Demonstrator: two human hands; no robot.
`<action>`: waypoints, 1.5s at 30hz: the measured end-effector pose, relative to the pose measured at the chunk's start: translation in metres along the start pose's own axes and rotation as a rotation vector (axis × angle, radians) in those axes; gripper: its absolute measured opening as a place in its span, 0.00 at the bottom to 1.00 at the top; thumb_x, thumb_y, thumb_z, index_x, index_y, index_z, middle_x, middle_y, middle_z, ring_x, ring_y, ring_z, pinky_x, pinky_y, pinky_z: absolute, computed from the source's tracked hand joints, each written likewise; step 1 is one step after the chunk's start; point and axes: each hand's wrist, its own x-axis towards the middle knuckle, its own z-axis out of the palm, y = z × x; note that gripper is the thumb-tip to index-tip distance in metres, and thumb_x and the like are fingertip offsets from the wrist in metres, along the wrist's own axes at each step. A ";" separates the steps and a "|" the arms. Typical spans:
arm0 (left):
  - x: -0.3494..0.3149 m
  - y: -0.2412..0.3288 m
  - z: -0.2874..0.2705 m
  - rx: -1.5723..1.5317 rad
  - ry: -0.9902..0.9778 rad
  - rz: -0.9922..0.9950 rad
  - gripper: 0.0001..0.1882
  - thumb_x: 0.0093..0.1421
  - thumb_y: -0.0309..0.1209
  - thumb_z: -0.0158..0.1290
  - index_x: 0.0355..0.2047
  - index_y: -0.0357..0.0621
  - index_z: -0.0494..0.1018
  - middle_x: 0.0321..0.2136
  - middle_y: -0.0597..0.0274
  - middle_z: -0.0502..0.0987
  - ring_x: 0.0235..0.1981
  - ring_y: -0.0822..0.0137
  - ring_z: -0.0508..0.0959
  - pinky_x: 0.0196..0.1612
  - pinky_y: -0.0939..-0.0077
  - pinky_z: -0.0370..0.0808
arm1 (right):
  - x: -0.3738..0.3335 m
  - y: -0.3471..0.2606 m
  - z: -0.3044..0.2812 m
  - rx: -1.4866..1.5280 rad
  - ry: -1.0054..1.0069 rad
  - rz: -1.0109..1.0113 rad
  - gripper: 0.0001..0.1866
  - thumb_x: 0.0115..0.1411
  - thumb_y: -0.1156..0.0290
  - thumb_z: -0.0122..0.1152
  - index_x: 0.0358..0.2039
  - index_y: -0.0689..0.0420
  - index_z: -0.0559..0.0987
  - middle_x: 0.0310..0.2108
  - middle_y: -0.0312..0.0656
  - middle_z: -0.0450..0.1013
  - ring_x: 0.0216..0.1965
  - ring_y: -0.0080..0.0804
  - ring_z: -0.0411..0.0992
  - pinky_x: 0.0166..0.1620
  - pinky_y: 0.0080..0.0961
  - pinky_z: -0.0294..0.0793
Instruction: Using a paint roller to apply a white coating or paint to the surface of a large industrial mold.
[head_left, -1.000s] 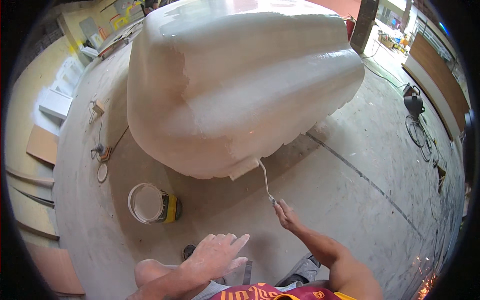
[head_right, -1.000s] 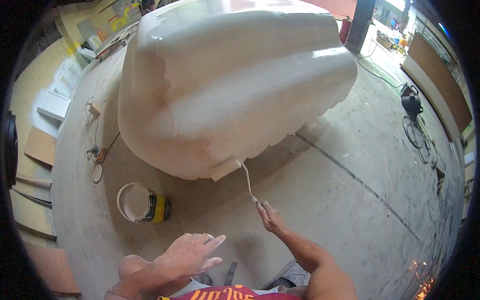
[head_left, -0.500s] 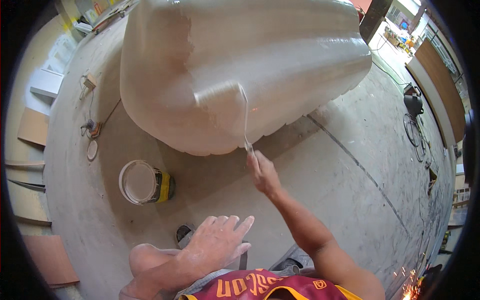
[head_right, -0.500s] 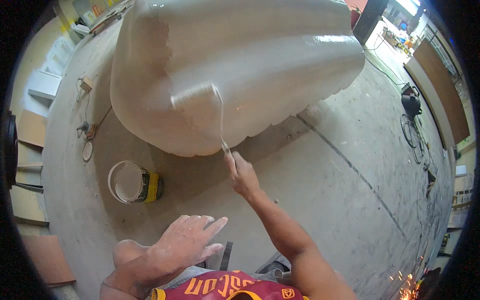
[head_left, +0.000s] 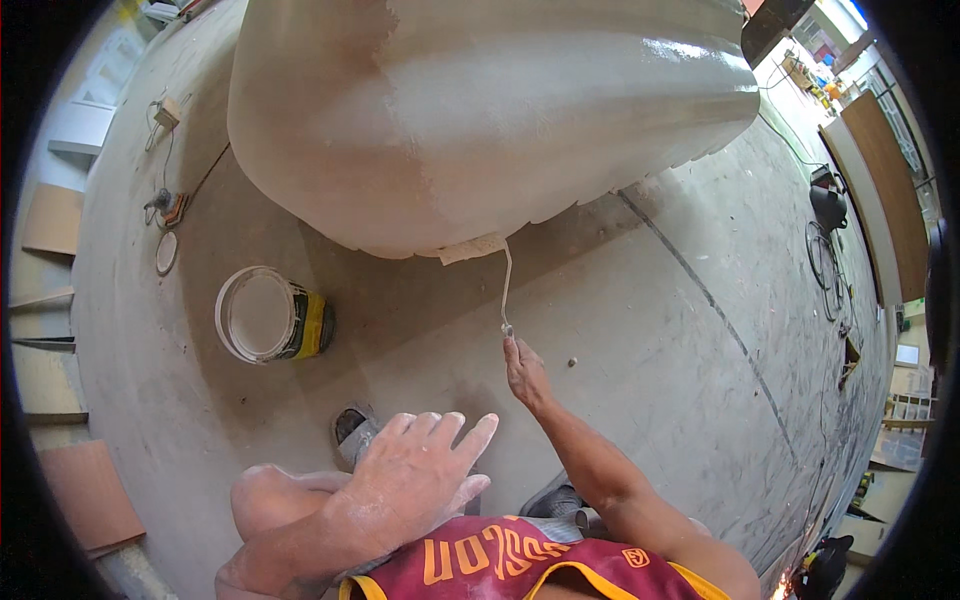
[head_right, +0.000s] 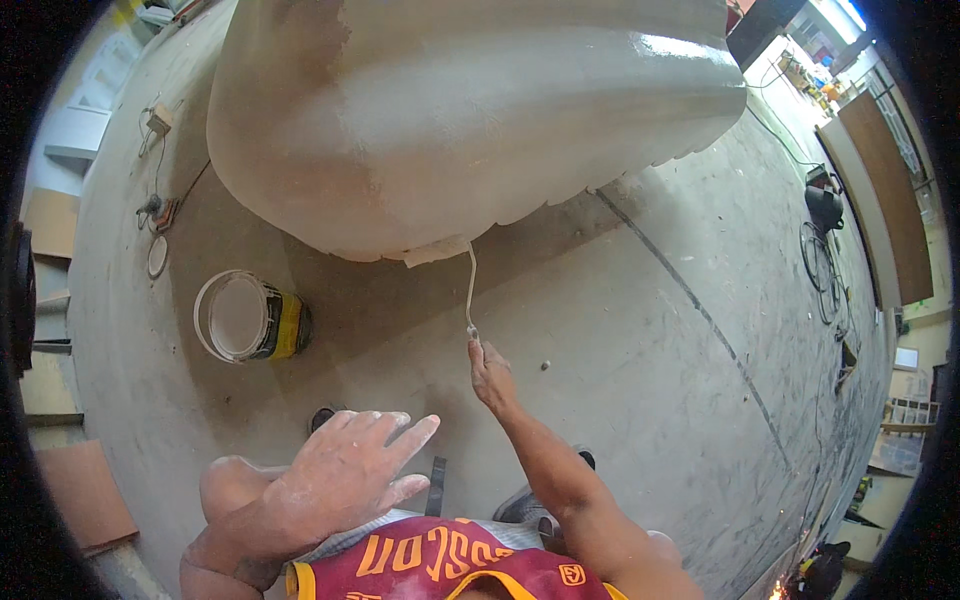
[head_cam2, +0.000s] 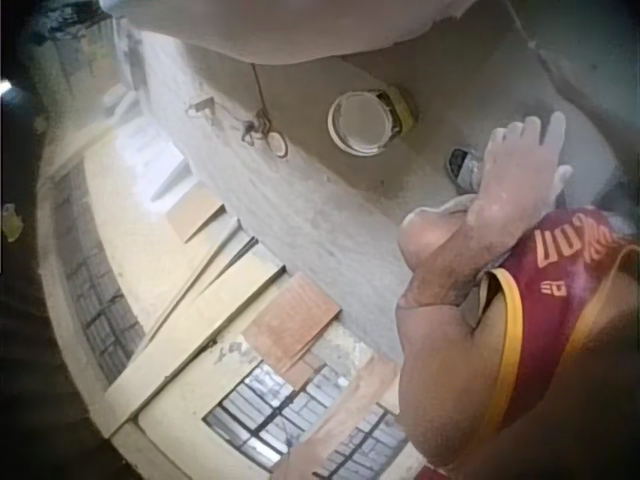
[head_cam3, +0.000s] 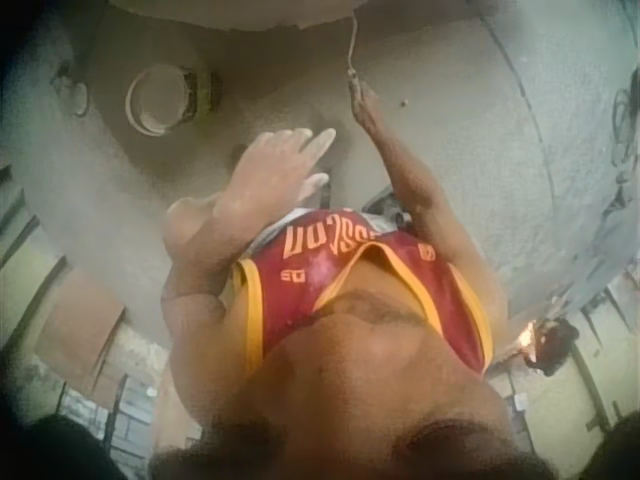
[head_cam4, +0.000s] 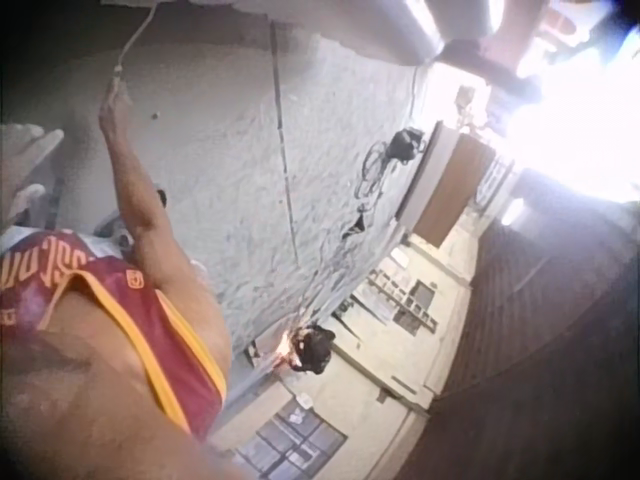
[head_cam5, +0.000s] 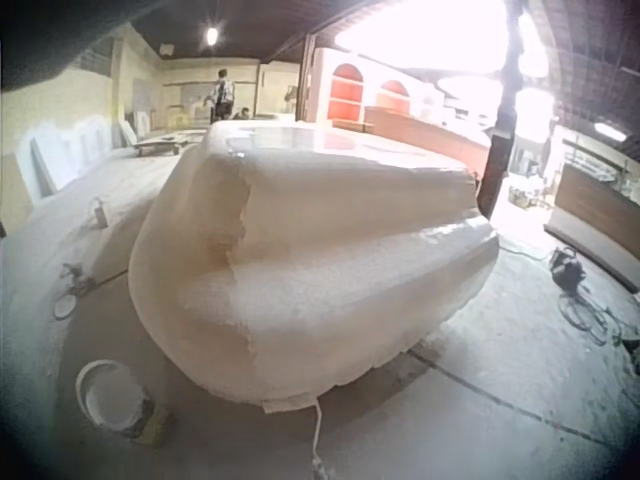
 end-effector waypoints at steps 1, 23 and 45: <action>0.000 0.000 0.000 -0.001 0.003 -0.001 0.35 0.70 0.49 0.54 0.70 0.44 0.63 0.58 0.44 0.75 0.60 0.50 0.75 0.64 0.55 0.69 | 0.001 0.003 0.002 0.002 0.032 -0.030 0.31 0.76 0.43 0.39 0.36 0.62 0.73 0.32 0.56 0.73 0.38 0.58 0.71 0.44 0.48 0.70; 0.004 0.001 -0.004 0.045 -0.003 -0.003 0.35 0.71 0.50 0.53 0.71 0.46 0.63 0.58 0.45 0.75 0.59 0.51 0.76 0.64 0.55 0.70 | 0.012 -0.093 -0.030 0.242 0.118 -0.297 0.25 0.77 0.49 0.44 0.39 0.61 0.70 0.29 0.62 0.71 0.32 0.70 0.70 0.36 0.53 0.69; 0.012 -0.005 -0.005 0.105 -0.001 0.017 0.33 0.72 0.51 0.49 0.69 0.42 0.65 0.55 0.45 0.77 0.54 0.47 0.78 0.60 0.55 0.74 | 0.066 -0.251 -0.189 0.264 -0.038 -0.273 0.27 0.77 0.48 0.44 0.37 0.62 0.75 0.26 0.41 0.70 0.32 0.34 0.72 0.38 0.34 0.74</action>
